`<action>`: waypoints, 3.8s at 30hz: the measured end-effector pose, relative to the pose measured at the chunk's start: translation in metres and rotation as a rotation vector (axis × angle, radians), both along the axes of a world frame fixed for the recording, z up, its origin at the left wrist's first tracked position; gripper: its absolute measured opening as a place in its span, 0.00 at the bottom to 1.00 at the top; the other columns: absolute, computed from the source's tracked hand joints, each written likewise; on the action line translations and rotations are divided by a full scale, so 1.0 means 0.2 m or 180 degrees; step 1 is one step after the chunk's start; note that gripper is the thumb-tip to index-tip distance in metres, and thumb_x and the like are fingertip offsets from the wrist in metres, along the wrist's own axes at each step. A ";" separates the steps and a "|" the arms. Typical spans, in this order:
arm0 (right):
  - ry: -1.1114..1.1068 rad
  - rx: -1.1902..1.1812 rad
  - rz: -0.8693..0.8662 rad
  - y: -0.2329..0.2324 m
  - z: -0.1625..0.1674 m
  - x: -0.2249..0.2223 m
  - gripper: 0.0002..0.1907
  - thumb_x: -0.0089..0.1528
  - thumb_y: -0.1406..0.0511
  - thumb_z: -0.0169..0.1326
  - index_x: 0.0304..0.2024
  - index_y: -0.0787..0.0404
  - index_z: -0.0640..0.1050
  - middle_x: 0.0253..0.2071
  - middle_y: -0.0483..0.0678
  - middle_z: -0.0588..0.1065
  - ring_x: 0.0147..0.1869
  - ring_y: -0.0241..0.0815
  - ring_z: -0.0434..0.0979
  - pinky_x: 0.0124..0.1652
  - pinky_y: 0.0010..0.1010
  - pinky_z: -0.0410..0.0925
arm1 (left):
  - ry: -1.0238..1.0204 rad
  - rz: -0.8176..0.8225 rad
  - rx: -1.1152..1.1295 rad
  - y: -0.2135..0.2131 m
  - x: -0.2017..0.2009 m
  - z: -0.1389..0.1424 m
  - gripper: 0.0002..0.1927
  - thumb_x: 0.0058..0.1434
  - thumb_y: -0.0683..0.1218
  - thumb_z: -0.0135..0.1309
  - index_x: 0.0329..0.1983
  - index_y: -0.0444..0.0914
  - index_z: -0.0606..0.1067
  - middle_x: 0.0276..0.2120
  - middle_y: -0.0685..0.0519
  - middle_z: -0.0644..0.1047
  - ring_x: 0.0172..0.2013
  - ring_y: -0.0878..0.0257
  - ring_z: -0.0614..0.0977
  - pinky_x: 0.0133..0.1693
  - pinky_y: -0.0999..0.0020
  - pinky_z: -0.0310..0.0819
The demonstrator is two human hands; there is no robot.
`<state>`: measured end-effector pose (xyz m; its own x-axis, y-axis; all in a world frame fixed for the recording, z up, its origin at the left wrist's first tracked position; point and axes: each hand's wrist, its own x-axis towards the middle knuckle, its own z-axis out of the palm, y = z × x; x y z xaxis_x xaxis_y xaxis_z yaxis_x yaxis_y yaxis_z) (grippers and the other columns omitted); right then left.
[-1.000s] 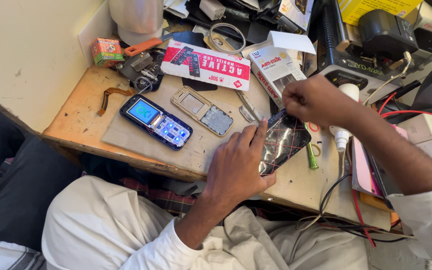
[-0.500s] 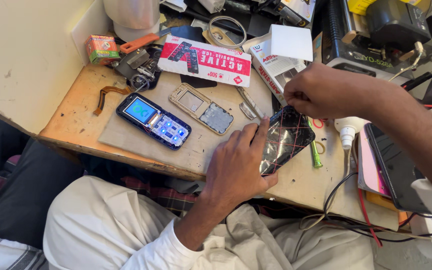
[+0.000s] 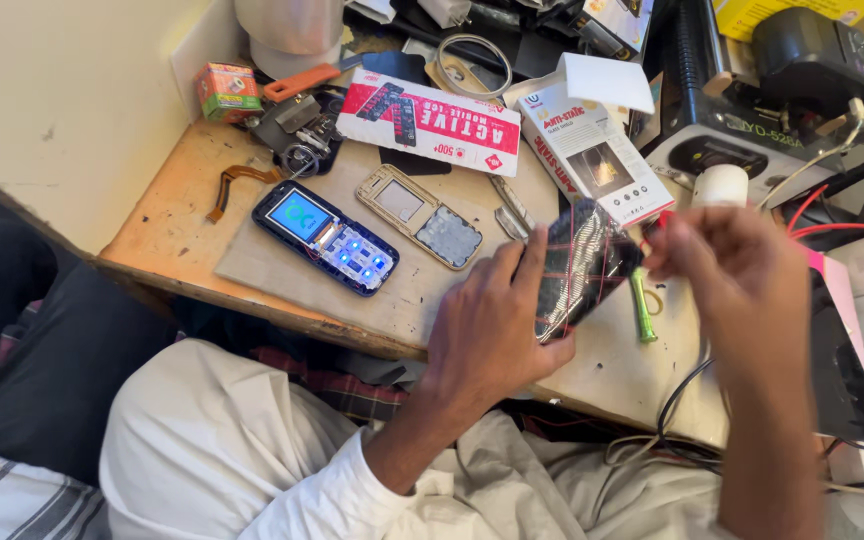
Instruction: The person reassembles a feature phone at a cluttered repair bench, seating the display and keypad into the housing and pressing parts together by hand. They briefly handle a cracked smartphone, then power on the feature phone, press its backlit keypad to test the screen, and handle a small flex cable component.
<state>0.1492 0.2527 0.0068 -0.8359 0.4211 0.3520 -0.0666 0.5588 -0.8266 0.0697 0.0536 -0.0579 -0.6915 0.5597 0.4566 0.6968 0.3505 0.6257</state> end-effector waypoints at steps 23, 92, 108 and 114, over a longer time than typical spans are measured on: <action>0.1398 -0.3010 0.1540 -0.09 -0.17 -0.86 0.27 0.73 0.52 0.40 0.69 0.60 0.69 0.60 0.48 0.74 0.59 0.39 0.74 0.62 0.31 0.66 | -0.0075 0.0690 0.2196 0.64 -0.59 0.17 0.44 0.59 0.52 0.56 0.74 0.28 0.57 0.65 0.33 0.70 0.64 0.40 0.68 0.66 0.50 0.57; 0.0523 -0.0487 0.0156 -0.10 -0.33 -0.65 0.20 0.55 0.77 0.63 0.50 0.66 0.77 0.38 0.49 0.77 0.37 0.36 0.77 0.37 0.26 0.73 | -0.2560 -0.1230 0.5036 0.44 -0.69 0.22 0.44 0.68 0.73 0.43 0.76 0.41 0.58 0.57 0.49 0.71 0.49 0.60 0.68 0.54 0.61 0.66; 0.0900 0.1275 -0.0744 -0.18 -0.25 -0.70 0.07 0.54 0.74 0.59 0.35 0.73 0.80 0.28 0.59 0.78 0.28 0.51 0.79 0.34 0.40 0.71 | -0.0048 0.1051 0.3187 0.48 -0.63 0.20 0.59 0.58 0.61 0.68 0.81 0.38 0.47 0.63 0.39 0.62 0.63 0.48 0.69 0.63 0.54 0.68; 0.0902 0.0807 -0.0591 -0.15 -0.30 -0.72 0.09 0.56 0.77 0.54 0.38 0.73 0.81 0.28 0.54 0.80 0.29 0.39 0.80 0.35 0.32 0.73 | -0.0079 0.1229 0.3391 0.49 -0.62 0.20 0.56 0.59 0.60 0.68 0.81 0.38 0.50 0.61 0.41 0.64 0.60 0.49 0.71 0.62 0.55 0.69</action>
